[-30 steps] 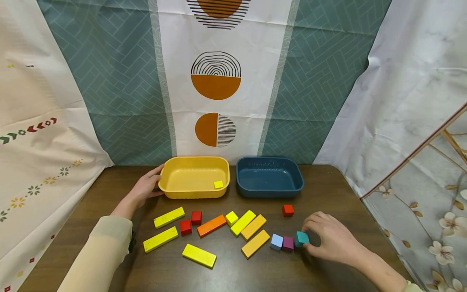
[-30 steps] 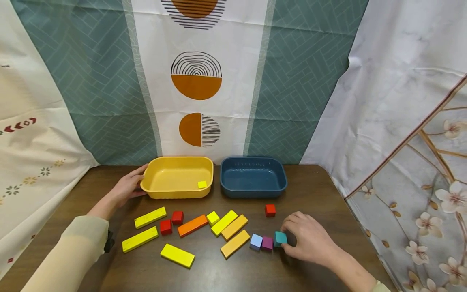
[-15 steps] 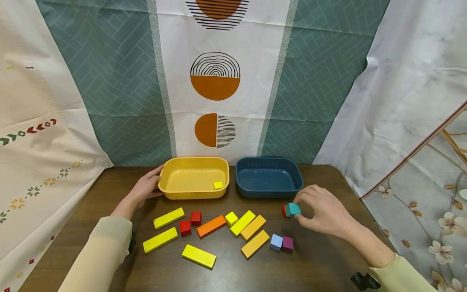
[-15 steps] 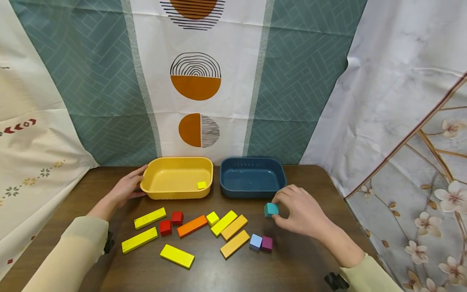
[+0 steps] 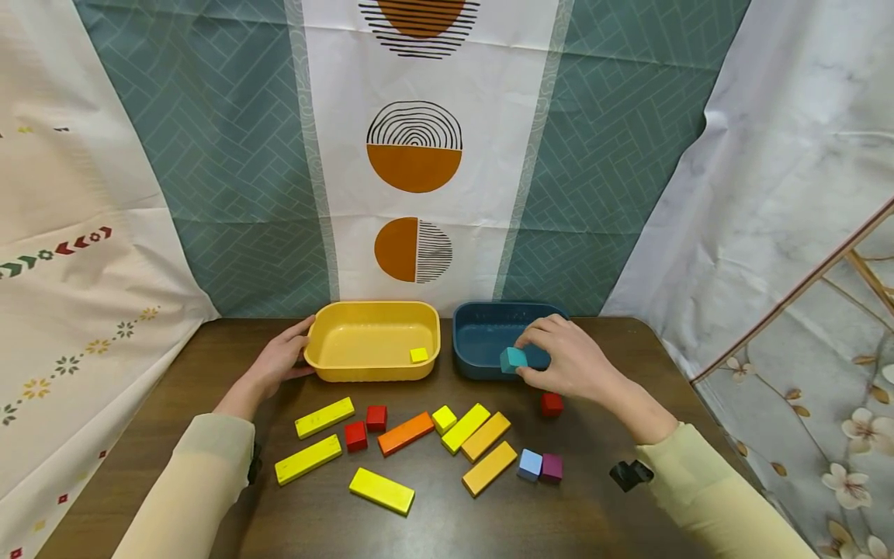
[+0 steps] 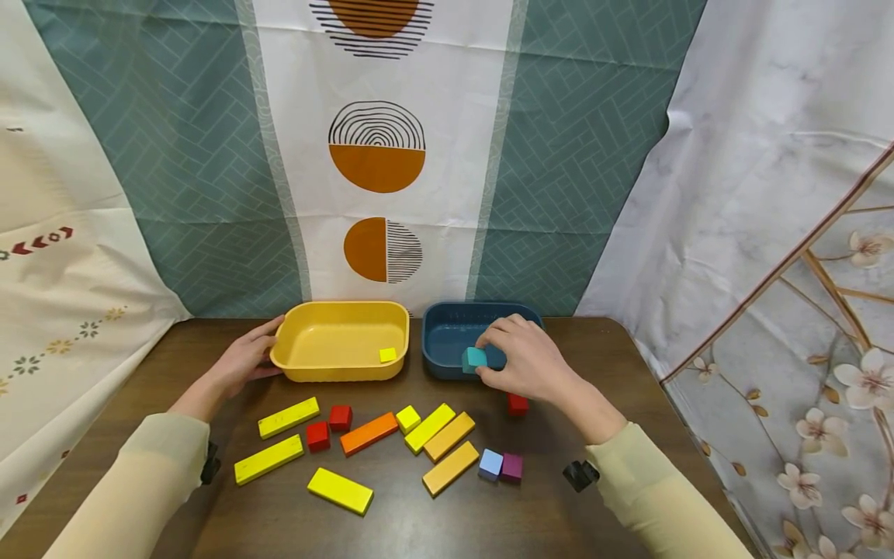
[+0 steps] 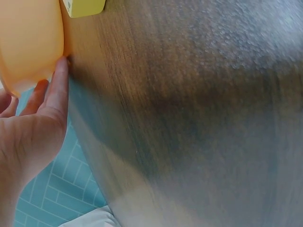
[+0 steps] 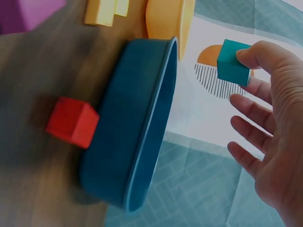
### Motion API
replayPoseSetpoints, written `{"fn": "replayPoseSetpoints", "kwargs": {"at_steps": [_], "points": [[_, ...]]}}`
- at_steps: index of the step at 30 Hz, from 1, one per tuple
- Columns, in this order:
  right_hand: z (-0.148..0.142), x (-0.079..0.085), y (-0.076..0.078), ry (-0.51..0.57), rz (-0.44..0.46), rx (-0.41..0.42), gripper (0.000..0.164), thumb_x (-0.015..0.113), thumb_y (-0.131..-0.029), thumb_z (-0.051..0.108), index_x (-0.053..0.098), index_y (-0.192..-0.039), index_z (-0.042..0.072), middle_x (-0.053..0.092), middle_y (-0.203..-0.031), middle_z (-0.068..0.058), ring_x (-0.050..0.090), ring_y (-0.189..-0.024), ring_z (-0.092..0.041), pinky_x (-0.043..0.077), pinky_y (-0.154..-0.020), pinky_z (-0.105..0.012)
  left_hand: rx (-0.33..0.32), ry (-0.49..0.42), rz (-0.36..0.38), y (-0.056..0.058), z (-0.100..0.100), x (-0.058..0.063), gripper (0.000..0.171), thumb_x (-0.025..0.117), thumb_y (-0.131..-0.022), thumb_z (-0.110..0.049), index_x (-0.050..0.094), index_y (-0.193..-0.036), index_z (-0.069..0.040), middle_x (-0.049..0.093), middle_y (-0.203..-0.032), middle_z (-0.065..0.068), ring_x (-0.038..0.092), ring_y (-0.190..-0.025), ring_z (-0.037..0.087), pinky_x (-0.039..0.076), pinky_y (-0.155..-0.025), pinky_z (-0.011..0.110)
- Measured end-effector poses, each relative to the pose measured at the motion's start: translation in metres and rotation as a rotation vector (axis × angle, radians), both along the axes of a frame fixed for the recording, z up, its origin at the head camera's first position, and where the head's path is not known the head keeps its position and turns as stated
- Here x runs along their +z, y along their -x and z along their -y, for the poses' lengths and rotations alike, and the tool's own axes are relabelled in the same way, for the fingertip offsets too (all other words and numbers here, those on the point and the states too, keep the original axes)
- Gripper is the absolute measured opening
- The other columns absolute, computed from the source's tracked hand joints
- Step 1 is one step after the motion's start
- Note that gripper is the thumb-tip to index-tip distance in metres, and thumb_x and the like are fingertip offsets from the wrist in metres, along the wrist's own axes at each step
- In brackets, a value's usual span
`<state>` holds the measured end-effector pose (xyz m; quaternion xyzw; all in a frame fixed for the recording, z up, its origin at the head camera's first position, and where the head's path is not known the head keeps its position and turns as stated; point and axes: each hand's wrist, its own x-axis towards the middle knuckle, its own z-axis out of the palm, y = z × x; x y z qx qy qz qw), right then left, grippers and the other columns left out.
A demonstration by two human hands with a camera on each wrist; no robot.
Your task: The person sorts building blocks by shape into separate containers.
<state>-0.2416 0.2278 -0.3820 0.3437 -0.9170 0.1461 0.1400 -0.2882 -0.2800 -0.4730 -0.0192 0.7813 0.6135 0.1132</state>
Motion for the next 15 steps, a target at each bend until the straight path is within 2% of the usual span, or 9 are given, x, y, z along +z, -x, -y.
{"fn": "replayPoseSetpoints", "kwargs": {"at_steps": [15], "points": [[0.053,0.011,0.038,-0.040,0.037,-0.012,0.027,0.076,-0.087,0.038,0.076,-0.105,0.018,0.068,-0.110,0.002,0.051,-0.098,-0.021,0.047,-0.082,-0.038,0.005,0.000,0.001,0.001,0.001,-0.001,0.058,0.033,-0.111,-0.023,0.014,-0.166,-0.024,0.015,-0.168,0.018,0.048,-0.129,0.038,0.050,-0.101,0.050]]}}
